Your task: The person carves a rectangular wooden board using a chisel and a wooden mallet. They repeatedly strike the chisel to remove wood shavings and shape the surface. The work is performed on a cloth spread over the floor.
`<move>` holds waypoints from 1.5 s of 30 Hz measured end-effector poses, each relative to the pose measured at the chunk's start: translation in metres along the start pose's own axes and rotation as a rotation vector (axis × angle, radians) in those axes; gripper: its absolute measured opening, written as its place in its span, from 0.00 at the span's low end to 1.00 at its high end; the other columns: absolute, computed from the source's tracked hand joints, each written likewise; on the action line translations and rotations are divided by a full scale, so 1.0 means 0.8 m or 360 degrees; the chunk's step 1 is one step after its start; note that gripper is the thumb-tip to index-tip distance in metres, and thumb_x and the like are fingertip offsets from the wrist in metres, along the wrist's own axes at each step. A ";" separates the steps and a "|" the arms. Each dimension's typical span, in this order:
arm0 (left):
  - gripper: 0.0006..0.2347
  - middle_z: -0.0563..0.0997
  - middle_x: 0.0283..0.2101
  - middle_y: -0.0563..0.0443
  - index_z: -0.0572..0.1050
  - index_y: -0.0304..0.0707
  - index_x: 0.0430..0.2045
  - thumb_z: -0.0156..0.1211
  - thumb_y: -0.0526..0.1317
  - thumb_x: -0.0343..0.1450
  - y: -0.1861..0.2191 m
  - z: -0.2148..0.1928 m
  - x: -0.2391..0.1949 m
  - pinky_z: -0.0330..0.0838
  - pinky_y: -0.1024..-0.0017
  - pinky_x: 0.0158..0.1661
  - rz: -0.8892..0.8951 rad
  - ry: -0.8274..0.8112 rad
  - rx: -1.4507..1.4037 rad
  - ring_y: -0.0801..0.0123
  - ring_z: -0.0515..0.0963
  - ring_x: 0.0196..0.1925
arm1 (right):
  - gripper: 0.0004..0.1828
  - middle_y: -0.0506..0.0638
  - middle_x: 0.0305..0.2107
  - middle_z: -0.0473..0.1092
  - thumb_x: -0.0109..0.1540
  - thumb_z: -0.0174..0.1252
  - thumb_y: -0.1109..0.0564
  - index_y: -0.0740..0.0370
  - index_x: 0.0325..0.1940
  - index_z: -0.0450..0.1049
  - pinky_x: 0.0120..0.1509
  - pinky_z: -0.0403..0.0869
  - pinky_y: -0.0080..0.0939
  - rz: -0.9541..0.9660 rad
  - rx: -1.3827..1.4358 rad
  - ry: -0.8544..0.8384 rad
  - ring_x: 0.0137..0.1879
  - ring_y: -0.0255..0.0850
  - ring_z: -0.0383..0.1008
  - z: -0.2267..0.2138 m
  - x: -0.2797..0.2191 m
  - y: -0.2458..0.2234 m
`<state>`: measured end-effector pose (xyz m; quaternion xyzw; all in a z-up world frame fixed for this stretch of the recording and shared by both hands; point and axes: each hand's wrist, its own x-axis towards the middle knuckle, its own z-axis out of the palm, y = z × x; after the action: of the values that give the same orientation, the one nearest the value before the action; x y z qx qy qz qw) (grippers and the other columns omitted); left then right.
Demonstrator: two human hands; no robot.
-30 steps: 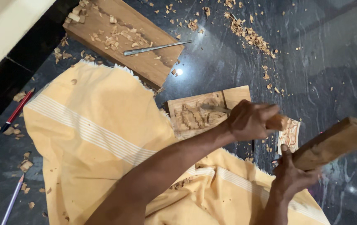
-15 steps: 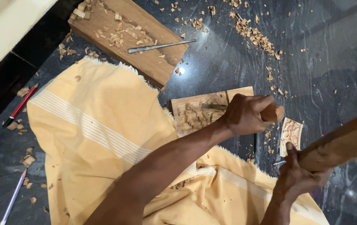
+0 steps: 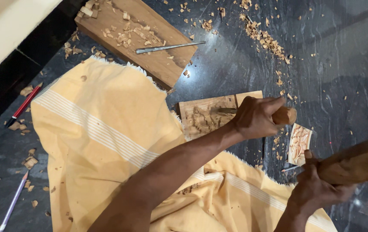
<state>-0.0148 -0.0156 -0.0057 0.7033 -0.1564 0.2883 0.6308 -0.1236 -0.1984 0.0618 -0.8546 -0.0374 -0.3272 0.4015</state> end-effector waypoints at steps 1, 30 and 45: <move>0.14 0.82 0.32 0.49 0.72 0.41 0.33 0.70 0.36 0.58 -0.001 0.001 0.000 0.77 0.65 0.30 0.0021 0.0016 -0.0013 0.62 0.84 0.30 | 0.16 0.60 0.33 0.75 0.66 0.64 0.80 0.73 0.50 0.67 0.30 0.69 0.34 0.0005 0.0062 0.0012 0.26 0.35 0.69 -0.002 0.000 0.001; 0.12 0.83 0.35 0.47 0.74 0.40 0.34 0.65 0.33 0.60 0.000 -0.004 0.007 0.78 0.62 0.36 -0.0026 0.0089 -0.0039 0.55 0.85 0.35 | 0.09 0.62 0.45 0.71 0.63 0.61 0.66 0.69 0.46 0.70 0.44 0.76 0.61 0.0629 0.0796 0.0019 0.44 0.54 0.76 0.047 0.052 -0.021; 0.13 0.85 0.37 0.46 0.76 0.40 0.38 0.66 0.32 0.62 -0.015 0.011 0.006 0.79 0.63 0.35 -0.0037 -0.0002 -0.0045 0.59 0.86 0.34 | 0.10 0.54 0.40 0.72 0.60 0.62 0.64 0.66 0.42 0.68 0.42 0.78 0.47 0.0572 0.0550 -0.0057 0.42 0.42 0.77 0.062 0.054 -0.052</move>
<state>-0.0021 -0.0218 -0.0123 0.6962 -0.1527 0.2782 0.6439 -0.0773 -0.1437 0.0923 -0.7718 0.0527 -0.2241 0.5927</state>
